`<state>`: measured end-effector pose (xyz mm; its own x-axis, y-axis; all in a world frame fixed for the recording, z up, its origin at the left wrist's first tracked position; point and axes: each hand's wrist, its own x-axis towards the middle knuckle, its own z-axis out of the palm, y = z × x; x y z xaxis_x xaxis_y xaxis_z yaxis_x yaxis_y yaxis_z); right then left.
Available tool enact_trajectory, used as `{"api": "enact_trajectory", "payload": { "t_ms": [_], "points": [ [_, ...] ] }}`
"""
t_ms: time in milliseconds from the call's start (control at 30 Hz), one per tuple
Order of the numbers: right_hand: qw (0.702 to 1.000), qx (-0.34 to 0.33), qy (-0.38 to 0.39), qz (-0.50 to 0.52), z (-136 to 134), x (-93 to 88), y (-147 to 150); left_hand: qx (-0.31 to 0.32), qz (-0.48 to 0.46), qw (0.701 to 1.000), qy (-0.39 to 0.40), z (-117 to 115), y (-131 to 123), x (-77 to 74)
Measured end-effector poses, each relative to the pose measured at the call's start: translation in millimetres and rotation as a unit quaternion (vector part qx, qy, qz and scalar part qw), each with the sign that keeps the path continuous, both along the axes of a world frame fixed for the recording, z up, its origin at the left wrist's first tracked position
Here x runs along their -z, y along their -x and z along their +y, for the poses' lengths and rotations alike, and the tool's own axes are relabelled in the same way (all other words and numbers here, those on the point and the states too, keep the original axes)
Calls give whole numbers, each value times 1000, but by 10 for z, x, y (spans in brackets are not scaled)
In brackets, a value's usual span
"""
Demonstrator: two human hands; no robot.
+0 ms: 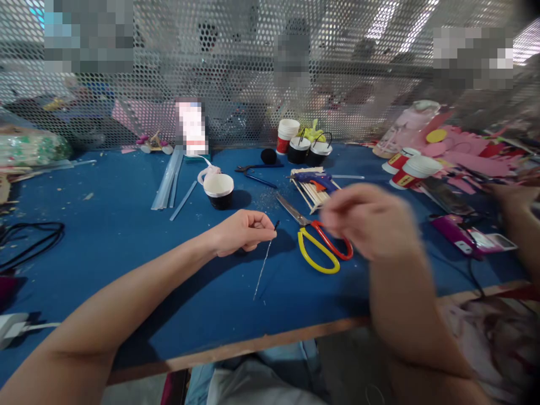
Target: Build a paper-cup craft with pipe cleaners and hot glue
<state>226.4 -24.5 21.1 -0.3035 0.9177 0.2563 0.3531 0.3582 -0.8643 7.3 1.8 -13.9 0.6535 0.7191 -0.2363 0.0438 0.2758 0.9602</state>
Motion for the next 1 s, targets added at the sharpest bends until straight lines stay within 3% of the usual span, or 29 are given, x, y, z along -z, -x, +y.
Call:
{"api": "enact_trajectory", "payload": {
  "t_ms": [133,233,367,667,733,867,1000],
  "points": [
    [995,-89,48,9,111,194,262,23,-16,999,15,-20,-3,-13],
    [989,-114,83,36,154,285,351,34,-22,999,22,-30,-8,-9],
    [993,-91,80,14,152,345,380,26,-7,1000,-5,-24,-12,21],
    [1000,14,6,-27,141,436,445,-52,92,979,-173,-36,-58,0],
    [999,11,30,18,142,445,456,-55,84,984,-150,-34,-56,8],
    [987,-72,102,106,169,448,433,-28,8,999,-38,-17,-41,50],
    [985,-88,115,89,193,437,394,-17,-15,1000,-11,-6,-40,81]
  ]
}}
